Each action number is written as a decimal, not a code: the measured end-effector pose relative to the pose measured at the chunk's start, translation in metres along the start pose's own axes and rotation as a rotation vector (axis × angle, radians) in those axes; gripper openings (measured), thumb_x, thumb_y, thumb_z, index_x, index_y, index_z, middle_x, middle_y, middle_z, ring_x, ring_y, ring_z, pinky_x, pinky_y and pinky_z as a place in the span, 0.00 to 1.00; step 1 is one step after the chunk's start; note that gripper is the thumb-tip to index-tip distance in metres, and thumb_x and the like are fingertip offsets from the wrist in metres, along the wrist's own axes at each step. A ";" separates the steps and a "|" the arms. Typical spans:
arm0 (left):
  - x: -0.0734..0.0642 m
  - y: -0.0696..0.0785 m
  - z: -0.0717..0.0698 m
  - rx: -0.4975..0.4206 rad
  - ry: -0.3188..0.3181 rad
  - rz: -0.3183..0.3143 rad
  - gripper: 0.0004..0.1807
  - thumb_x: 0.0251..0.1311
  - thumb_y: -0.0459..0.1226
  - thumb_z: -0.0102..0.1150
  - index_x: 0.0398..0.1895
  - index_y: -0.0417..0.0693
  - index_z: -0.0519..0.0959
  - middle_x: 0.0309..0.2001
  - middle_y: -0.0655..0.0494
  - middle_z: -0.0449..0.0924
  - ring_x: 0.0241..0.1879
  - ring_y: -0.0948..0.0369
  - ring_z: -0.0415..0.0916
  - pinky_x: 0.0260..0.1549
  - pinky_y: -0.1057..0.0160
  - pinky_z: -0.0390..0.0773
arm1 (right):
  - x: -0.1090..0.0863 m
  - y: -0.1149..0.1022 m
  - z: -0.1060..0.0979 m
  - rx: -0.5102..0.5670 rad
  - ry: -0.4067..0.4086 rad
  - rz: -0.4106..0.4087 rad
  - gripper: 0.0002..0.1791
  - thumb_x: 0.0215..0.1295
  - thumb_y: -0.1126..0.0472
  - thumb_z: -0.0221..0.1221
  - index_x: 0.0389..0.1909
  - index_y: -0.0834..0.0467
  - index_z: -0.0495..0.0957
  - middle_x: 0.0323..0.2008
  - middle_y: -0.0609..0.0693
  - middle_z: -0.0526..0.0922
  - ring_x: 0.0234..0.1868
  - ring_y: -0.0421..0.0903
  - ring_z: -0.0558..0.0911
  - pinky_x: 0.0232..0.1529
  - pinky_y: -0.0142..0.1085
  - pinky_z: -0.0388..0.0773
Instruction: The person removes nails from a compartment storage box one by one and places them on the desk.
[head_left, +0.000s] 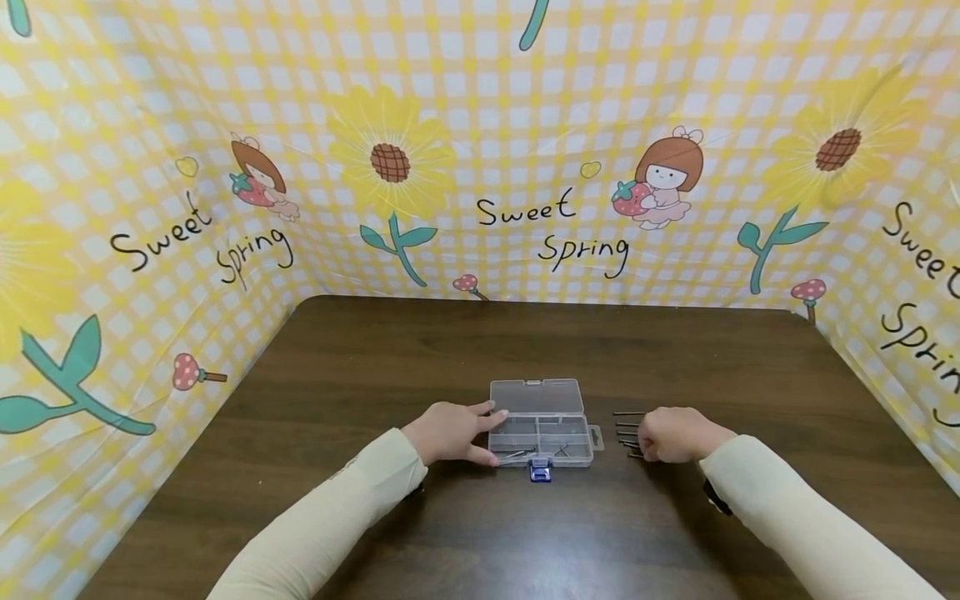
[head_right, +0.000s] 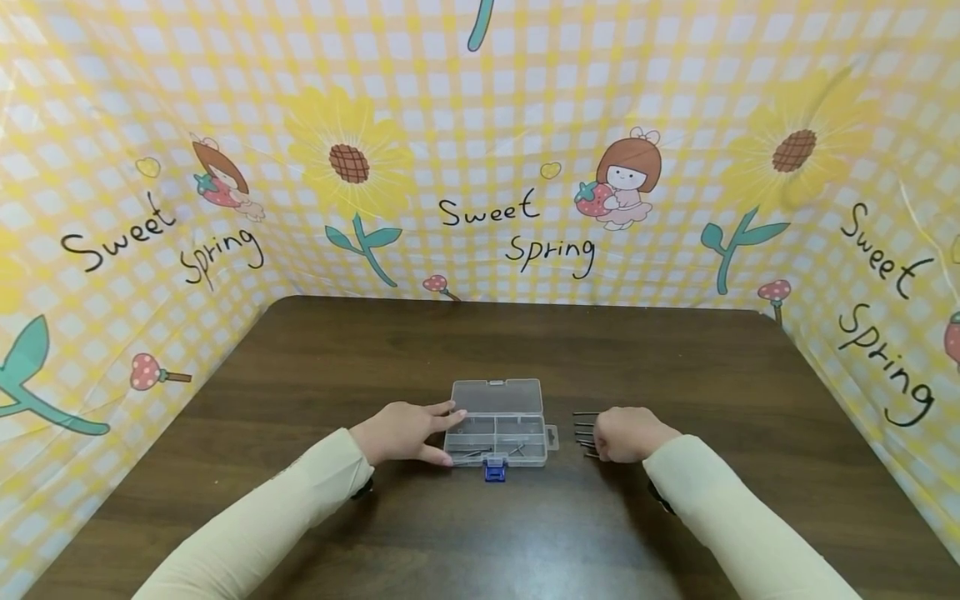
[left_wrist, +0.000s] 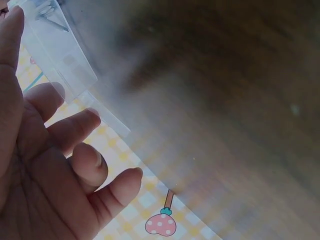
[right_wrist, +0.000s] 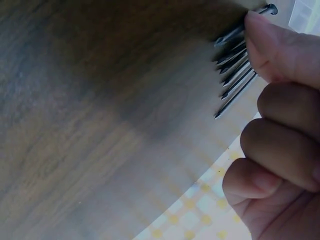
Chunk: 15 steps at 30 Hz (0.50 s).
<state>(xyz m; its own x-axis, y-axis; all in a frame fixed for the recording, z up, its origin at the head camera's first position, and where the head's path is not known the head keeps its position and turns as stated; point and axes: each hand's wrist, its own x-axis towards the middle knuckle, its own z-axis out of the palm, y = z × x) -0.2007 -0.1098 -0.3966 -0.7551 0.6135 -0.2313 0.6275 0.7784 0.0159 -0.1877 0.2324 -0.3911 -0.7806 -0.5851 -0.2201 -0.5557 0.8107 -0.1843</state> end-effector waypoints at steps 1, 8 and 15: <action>0.000 0.000 0.000 0.003 0.003 -0.001 0.42 0.54 0.61 0.58 0.71 0.58 0.65 0.68 0.53 0.65 0.13 0.62 0.66 0.24 0.62 0.73 | 0.000 0.000 0.000 -0.010 0.006 -0.001 0.14 0.52 0.69 0.63 0.15 0.50 0.74 0.18 0.38 0.71 0.21 0.35 0.65 0.24 0.34 0.68; 0.000 0.000 0.001 0.002 0.009 -0.004 0.42 0.53 0.61 0.59 0.71 0.58 0.65 0.69 0.53 0.64 0.11 0.62 0.61 0.21 0.63 0.70 | 0.001 -0.001 0.001 -0.015 0.012 0.013 0.14 0.52 0.69 0.62 0.14 0.50 0.74 0.18 0.38 0.70 0.20 0.36 0.65 0.23 0.34 0.66; -0.001 -0.002 0.001 -0.017 0.006 0.001 0.42 0.53 0.61 0.58 0.71 0.58 0.65 0.69 0.52 0.64 0.11 0.63 0.61 0.20 0.63 0.69 | 0.004 -0.003 -0.006 -0.017 0.034 -0.008 0.13 0.53 0.69 0.63 0.17 0.49 0.76 0.19 0.37 0.72 0.21 0.35 0.67 0.23 0.34 0.68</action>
<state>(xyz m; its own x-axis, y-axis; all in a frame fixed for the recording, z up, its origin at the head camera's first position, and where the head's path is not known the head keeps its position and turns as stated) -0.2007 -0.1124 -0.3973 -0.7557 0.6150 -0.2253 0.6251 0.7799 0.0322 -0.1903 0.2276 -0.3857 -0.7854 -0.5903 -0.1860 -0.5661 0.8067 -0.1696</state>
